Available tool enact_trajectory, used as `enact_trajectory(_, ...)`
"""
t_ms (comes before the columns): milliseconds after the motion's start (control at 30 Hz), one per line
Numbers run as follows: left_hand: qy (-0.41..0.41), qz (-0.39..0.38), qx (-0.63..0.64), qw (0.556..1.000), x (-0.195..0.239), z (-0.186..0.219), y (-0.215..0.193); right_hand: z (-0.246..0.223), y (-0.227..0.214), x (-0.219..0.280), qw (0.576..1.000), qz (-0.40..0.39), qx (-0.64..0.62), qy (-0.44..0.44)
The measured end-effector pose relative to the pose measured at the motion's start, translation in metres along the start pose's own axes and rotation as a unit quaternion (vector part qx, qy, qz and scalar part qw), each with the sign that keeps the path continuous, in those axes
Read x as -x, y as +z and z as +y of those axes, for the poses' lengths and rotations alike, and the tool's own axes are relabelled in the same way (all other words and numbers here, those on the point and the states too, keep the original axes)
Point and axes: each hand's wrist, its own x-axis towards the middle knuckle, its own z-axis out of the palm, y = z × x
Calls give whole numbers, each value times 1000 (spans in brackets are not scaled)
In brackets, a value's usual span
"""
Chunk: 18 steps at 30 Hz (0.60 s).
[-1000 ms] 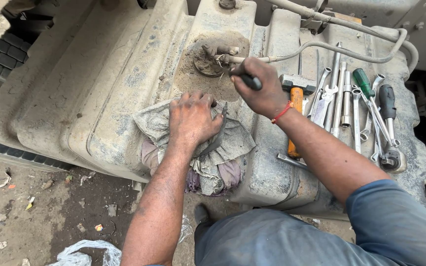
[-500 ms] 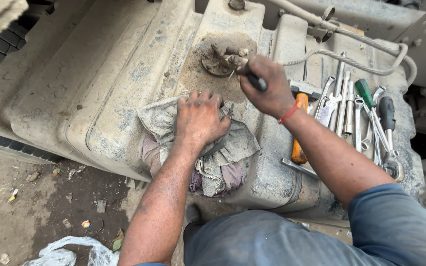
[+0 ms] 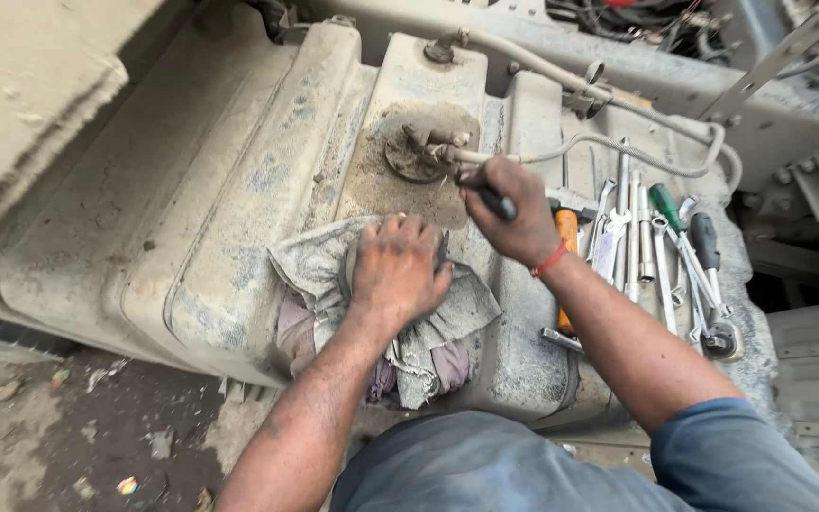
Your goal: The person scrapes a dirty area on a vehicle's undercarriage using a knife-like tool while holding a rag in the other hand. The person repeatedly scrapes the same spot and occasionally wipes the area with the rag.
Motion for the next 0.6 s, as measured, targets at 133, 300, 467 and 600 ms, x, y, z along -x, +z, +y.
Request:
enact_trajectory(133,49,91,2,995,5,-3,6,-5,-1,1,999,14,-22,44)
enact_trajectory(300,93,146,31,984,8,-9,12,-13,7,5,1000,10,-1,12)
enact_trajectory(467,120,205,77,968,15,-10,18,-22,17,15,998,60,-4,25)
enact_trajectory(600,138,211,95,963,14,-12,18,-23,22,17,993,78,-63,55)
